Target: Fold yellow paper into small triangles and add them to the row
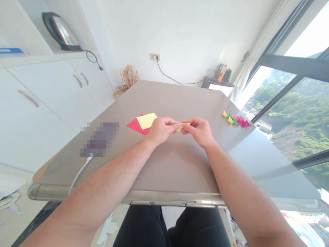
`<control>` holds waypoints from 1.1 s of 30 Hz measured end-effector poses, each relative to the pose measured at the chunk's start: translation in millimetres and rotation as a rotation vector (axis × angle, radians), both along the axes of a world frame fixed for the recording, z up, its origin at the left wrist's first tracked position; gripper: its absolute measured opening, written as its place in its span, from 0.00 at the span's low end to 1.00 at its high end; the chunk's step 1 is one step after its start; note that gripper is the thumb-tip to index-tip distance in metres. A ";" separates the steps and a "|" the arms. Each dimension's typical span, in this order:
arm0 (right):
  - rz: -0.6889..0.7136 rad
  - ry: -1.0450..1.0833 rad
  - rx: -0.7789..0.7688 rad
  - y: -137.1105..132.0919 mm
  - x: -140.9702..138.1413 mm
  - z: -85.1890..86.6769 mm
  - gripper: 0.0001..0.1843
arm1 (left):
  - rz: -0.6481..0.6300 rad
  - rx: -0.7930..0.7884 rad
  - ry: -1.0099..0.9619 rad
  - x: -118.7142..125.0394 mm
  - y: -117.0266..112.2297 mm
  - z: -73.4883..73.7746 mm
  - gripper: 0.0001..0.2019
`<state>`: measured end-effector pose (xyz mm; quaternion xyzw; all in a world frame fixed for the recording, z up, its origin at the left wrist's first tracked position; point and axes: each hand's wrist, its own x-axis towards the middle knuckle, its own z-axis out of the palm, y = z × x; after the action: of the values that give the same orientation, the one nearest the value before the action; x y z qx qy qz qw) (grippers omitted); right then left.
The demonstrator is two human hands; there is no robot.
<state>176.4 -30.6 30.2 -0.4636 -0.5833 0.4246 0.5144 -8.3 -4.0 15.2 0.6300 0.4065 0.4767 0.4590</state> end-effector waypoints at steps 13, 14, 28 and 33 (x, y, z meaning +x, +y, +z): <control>0.034 0.021 0.012 -0.7 3.6 1.1 0.15 | -0.064 -0.043 -0.030 -2.7 0.4 2.9 0.15; 0.034 0.021 0.013 -0.4 4.0 0.6 0.15 | -0.068 -0.047 -0.037 -2.7 0.4 2.9 0.15; 0.072 0.051 -0.004 0.4 8.5 -0.4 0.16 | -0.066 -0.042 -0.036 -3.3 1.5 2.6 0.14; 0.084 0.026 -0.015 0.4 8.1 -0.1 0.16 | -0.032 -0.019 0.031 -4.4 1.5 4.2 0.13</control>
<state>184.4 -30.2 30.1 -0.4369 -0.5922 0.4563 0.5001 -12.8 -2.6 19.4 0.6394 0.4076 0.4558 0.4661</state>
